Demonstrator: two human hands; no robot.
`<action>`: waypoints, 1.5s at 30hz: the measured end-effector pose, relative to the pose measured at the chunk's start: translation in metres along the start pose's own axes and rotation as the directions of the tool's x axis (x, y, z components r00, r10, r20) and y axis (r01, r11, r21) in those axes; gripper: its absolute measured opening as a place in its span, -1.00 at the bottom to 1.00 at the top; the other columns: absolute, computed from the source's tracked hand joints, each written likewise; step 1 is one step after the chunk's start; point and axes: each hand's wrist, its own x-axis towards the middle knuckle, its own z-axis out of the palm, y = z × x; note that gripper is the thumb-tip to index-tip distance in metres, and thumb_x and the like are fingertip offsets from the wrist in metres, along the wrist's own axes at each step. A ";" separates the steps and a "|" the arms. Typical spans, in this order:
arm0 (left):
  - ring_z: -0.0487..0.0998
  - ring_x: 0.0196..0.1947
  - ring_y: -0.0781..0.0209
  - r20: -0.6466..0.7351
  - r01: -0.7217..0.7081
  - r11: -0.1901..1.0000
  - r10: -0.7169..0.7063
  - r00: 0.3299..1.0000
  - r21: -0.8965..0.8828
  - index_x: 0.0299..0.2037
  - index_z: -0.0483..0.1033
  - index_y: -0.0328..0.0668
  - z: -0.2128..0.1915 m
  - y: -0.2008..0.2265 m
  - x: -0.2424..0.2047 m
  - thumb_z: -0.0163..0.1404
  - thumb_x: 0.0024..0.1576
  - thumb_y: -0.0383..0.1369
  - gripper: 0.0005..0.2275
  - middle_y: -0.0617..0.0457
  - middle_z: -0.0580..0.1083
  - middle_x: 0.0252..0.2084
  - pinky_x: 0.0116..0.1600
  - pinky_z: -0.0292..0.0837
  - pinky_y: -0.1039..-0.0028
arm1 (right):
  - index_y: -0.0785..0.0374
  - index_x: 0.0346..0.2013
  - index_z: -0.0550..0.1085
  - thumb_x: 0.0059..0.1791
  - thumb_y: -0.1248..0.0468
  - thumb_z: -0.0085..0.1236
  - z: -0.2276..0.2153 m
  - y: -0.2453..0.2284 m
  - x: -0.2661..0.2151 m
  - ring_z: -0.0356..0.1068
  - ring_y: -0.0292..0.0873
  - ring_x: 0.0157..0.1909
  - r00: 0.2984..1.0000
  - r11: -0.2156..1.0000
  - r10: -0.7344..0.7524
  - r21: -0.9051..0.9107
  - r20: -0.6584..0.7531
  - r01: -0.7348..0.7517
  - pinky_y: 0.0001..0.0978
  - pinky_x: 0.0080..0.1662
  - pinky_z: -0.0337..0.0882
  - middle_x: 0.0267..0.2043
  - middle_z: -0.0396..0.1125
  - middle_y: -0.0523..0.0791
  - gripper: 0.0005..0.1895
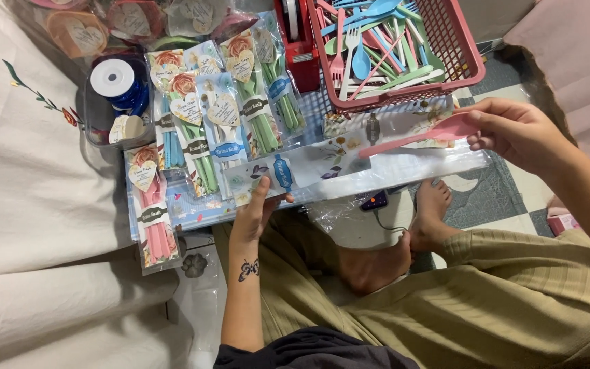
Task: The person is individually packaging plastic spoons into plastic sleeves and sealing them using a heat sealer.
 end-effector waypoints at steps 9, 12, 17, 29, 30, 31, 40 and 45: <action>0.17 -0.62 0.62 0.078 0.102 0.890 -0.151 0.985 0.444 -0.29 0.49 0.04 0.030 0.006 -0.005 -0.38 -0.04 0.03 -0.58 0.31 0.49 -0.41 -0.34 0.05 0.80 | 0.24 -0.53 0.20 -0.22 0.36 0.05 0.031 0.004 0.012 0.24 -0.28 -0.60 0.997 0.991 0.011 -0.134 0.081 0.000 -0.59 -0.53 0.29 -0.60 0.27 -0.05 -0.82; 0.33 -0.27 0.54 0.053 0.148 0.879 -0.192 0.980 0.454 -0.39 0.53 0.08 0.031 0.010 -0.007 -0.42 -0.11 0.11 -0.52 0.33 0.48 -0.35 -0.11 0.07 0.73 | 0.23 -0.59 0.22 -0.23 0.39 0.06 0.038 0.004 0.017 0.19 -0.30 -0.64 0.994 0.994 -0.021 -0.108 0.106 0.033 -0.62 -0.57 0.23 -0.60 0.25 -0.08 -0.82; 0.40 -0.11 0.54 0.112 0.062 0.927 -0.111 0.988 0.370 -0.22 0.43 0.02 0.027 0.005 -0.005 -0.37 -0.09 0.05 -0.56 0.25 0.48 -0.43 0.09 0.04 0.69 | 0.36 -0.53 0.33 -0.24 0.42 0.07 0.050 0.000 0.025 0.28 -0.22 -0.58 0.990 0.984 0.039 -0.176 0.139 -0.014 -0.55 -0.47 0.33 -0.58 0.29 -0.02 -0.91; 0.45 -0.16 0.30 0.293 -0.009 0.992 -0.029 0.956 0.127 -0.16 0.33 -0.16 0.018 -0.021 0.018 -0.33 -0.01 -0.06 -0.60 0.02 0.43 -0.45 0.15 0.12 0.59 | 0.28 -0.37 0.34 -0.21 0.34 0.05 0.064 0.001 0.044 0.21 -0.39 -0.47 0.990 0.972 0.038 -0.235 0.133 -0.006 -0.70 -0.44 0.19 -0.48 0.28 -0.16 -0.85; 0.45 -0.16 0.30 0.293 -0.009 0.992 -0.028 0.956 0.125 -0.16 0.33 -0.16 0.017 -0.023 0.020 -0.33 -0.01 -0.06 -0.60 0.02 0.43 -0.45 0.15 0.12 0.59 | 0.28 -0.37 0.34 -0.21 0.34 0.05 0.067 -0.006 0.042 0.21 -0.39 -0.47 0.990 0.972 0.039 -0.237 0.134 -0.006 -0.70 -0.44 0.19 -0.48 0.28 -0.16 -0.85; 0.44 -0.23 0.26 0.352 -0.070 0.996 0.049 0.935 0.047 -0.13 0.31 -0.25 0.016 -0.026 0.022 -0.34 0.01 -0.06 -0.57 -0.02 0.42 -0.46 0.08 0.22 0.52 | 0.30 -0.37 0.38 -0.18 0.30 0.01 0.071 -0.013 0.040 0.19 -0.37 -0.49 0.989 0.952 0.034 -0.305 0.143 0.012 -0.68 -0.47 0.16 -0.46 0.30 -0.14 -0.85; 0.39 -0.40 0.21 0.471 -0.193 0.966 0.253 0.845 -0.173 -0.19 0.30 -0.29 0.011 -0.031 0.028 -0.37 0.03 -0.02 -0.55 -0.03 0.37 -0.47 -0.11 0.31 0.40 | 0.05 -0.14 0.37 -0.13 -0.07 -0.48 0.082 -0.041 0.024 -0.07 -0.13 0.04 0.945 0.746 0.028 -0.637 0.325 0.197 -0.15 0.07 -0.19 -0.11 0.17 -0.14 -0.49; 0.41 -0.41 0.19 0.456 -0.181 0.959 0.263 0.850 -0.216 -0.27 0.34 -0.29 0.011 -0.032 0.029 -0.32 0.02 -0.01 -0.56 -0.04 0.38 -0.43 -0.13 0.34 0.40 | -0.14 -0.07 0.35 -0.18 -0.08 -0.36 0.092 -0.046 0.019 -0.10 -0.09 0.09 0.958 0.673 0.123 -0.731 0.260 0.112 -0.08 0.06 -0.06 -0.16 -0.01 -0.07 -0.53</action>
